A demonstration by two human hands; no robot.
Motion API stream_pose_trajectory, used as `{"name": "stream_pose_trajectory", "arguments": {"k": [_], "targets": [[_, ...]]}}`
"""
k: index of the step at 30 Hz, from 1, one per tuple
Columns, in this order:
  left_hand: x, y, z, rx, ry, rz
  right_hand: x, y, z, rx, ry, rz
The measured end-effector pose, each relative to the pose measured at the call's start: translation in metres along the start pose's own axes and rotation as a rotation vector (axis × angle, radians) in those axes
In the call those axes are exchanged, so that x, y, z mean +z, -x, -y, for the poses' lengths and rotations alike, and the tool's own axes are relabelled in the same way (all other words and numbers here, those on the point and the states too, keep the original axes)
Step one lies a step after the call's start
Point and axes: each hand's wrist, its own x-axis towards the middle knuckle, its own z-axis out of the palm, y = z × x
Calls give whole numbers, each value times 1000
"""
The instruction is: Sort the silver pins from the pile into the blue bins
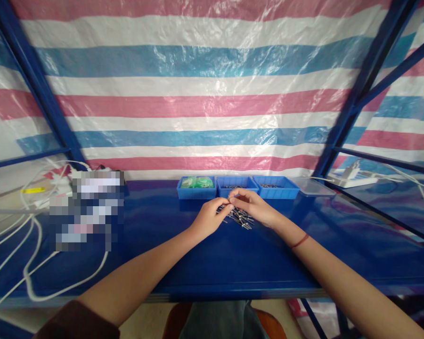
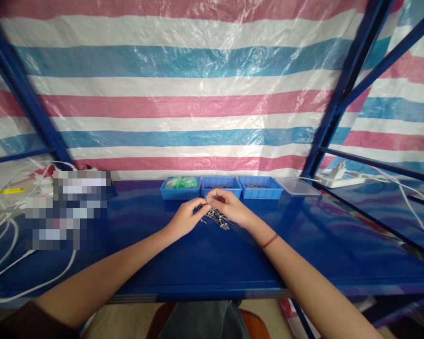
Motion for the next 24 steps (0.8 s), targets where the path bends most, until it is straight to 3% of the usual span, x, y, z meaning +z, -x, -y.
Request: {"name": "stream_pose_trajectory", "arguments": {"k": [16,21,24], "targets": [[2,-1,5,13,61,5,-2,-2,-3,-128,57,-39],[2,-1,10,-13,32,-53,-5,-2,-1,-147,283,-128],[2,-1,12,-8,-12,-108,-12,-3,-2,-180,414,-101]]}}
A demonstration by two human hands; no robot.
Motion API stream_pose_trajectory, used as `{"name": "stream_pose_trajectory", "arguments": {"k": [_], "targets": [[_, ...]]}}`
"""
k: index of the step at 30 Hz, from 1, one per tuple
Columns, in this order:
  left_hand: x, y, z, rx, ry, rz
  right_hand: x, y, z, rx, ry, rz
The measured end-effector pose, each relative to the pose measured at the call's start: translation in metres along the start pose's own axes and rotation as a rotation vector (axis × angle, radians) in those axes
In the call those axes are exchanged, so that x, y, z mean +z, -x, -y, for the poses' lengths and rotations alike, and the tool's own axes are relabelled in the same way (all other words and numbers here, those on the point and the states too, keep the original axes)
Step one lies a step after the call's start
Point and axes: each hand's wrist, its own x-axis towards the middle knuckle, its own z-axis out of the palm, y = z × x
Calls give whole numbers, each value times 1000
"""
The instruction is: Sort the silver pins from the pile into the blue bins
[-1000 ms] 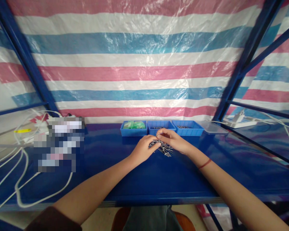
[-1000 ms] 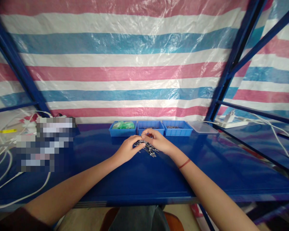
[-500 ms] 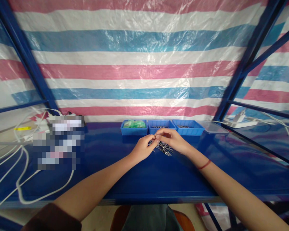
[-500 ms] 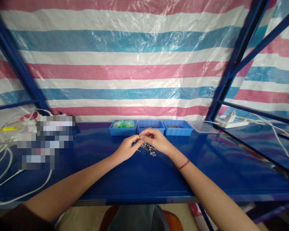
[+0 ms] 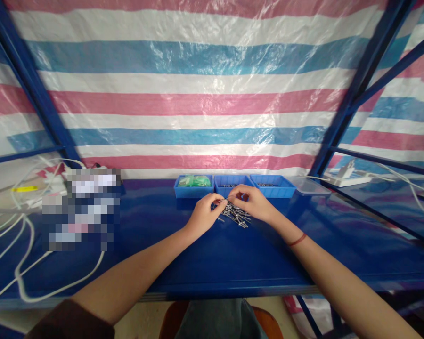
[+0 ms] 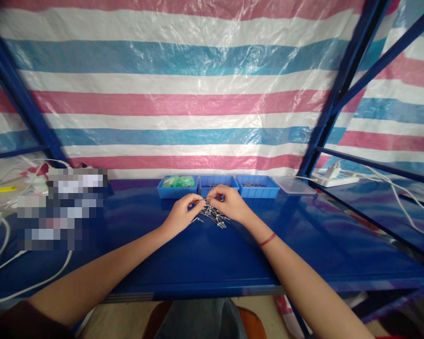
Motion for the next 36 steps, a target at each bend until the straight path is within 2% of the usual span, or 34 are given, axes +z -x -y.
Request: {"name": "stream_pose_trajectory", "arguments": {"k": [2,3,6,8,11,13,15,16,19,20,22,25,30,32,36], "targets": [[0,0,1,-8,-15,-18,-7,-2,-7,1,34,-24],[1,0,1,-18,-18,-19,-12,-3,-12,15,49,-82],[2,1,1,-31,-37,6,-33,-5,-35,97,163,-415],[2,2,1,-6,-63,41,-49,-4,-54,193,333,-618],[2,3,2,30,-92,77,-66,1,-75,260,655,-657],[2,3,2,38,-102,83,-71,4,-77,245,768,-622],[2,3,2,38,-109,82,-69,5,-68,207,701,-495],[2,3,2,37,-112,83,-65,6,-61,180,605,-363],[2,3,4,42,-116,87,-48,6,-41,95,296,155],[2,4,4,45,-116,90,-41,6,-36,64,248,282],[2,4,5,47,-121,97,-29,6,-31,12,250,410],[1,4,4,54,-128,108,-16,5,-32,-27,321,440],[0,4,2,56,-123,129,-14,5,-30,-99,371,415],[0,4,2,49,-128,130,-13,6,-26,-89,281,356],[1,3,3,55,-149,132,-7,7,-14,28,-42,279]]}}
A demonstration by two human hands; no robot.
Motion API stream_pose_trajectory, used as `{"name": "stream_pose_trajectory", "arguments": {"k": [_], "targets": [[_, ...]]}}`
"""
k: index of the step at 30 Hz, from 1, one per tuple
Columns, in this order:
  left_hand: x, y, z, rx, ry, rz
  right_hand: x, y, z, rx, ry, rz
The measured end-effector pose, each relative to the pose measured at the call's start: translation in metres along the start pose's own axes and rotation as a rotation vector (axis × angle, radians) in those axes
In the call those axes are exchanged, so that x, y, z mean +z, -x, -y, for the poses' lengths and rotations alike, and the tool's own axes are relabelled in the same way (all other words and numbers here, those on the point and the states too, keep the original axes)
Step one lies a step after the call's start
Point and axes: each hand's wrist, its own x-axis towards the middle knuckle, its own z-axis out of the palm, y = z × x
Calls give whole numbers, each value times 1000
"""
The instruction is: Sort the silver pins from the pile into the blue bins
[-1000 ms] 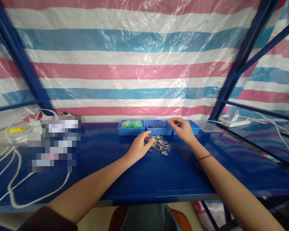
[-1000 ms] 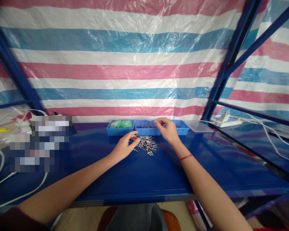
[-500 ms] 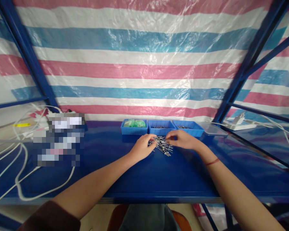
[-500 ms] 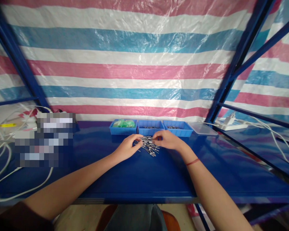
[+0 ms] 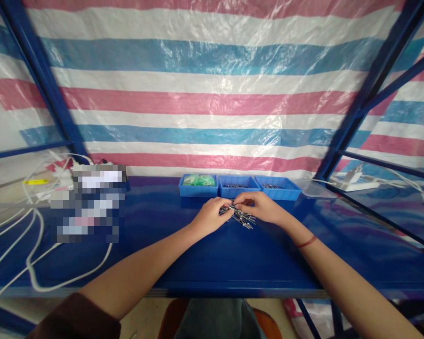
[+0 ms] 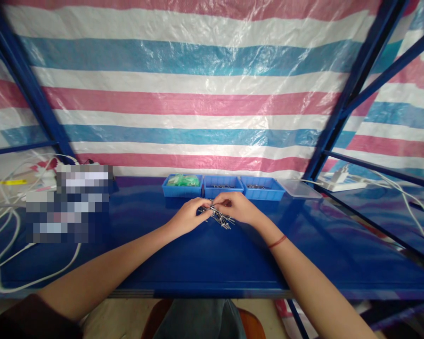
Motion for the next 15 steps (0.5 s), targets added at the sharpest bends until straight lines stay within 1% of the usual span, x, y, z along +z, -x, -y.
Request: {"name": "stream_pose_trajectory", "arguments": {"k": [2,5,10,15], "targets": [[-1,0,-1,10,-2,16,3,-1,5,31,-128,-11],[-4,0,-4,16,20,50,6,-1,11,52,-240,-20],[-7,-1,-9,7,82,61,7,-2,13,71,-286,-49],[-7,-2,-10,1,112,59,6,-1,14,74,-292,-43]]}}
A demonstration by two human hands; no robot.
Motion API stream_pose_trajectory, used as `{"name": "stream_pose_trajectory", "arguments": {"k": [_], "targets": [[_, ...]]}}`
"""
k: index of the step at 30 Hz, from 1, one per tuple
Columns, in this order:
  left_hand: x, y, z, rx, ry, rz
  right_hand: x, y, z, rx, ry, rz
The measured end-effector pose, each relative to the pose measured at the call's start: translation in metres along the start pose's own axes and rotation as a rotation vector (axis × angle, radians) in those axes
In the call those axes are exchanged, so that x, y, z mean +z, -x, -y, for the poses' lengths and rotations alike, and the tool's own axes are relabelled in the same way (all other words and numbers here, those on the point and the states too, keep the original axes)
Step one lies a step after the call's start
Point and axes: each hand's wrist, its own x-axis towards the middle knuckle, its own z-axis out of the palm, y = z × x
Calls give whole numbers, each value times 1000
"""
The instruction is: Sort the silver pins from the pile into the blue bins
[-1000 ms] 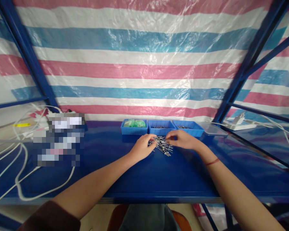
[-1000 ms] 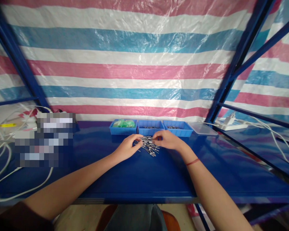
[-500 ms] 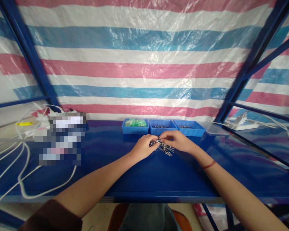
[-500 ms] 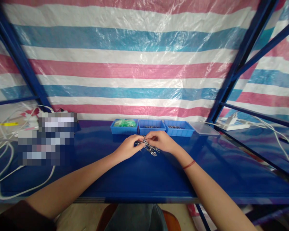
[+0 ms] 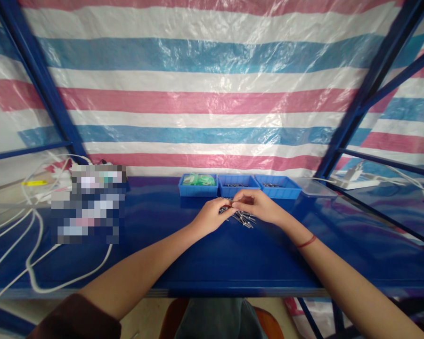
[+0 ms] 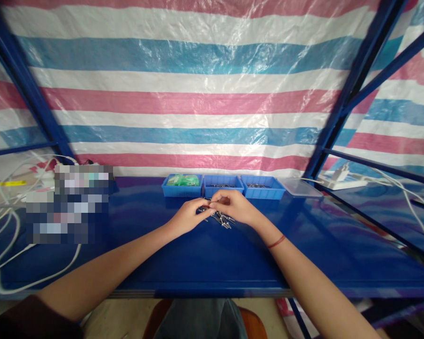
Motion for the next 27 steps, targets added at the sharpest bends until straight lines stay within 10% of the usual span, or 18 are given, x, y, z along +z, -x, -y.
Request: {"name": "stream_pose_trajectory", "arguments": {"k": [22,27], "targets": [[3,-1,10,-38,6,-181,-5,-3,-9,-63,260,-50],[5,1,10,6,-58,-119,-40,-5,-23,-29,415,-508]]}}
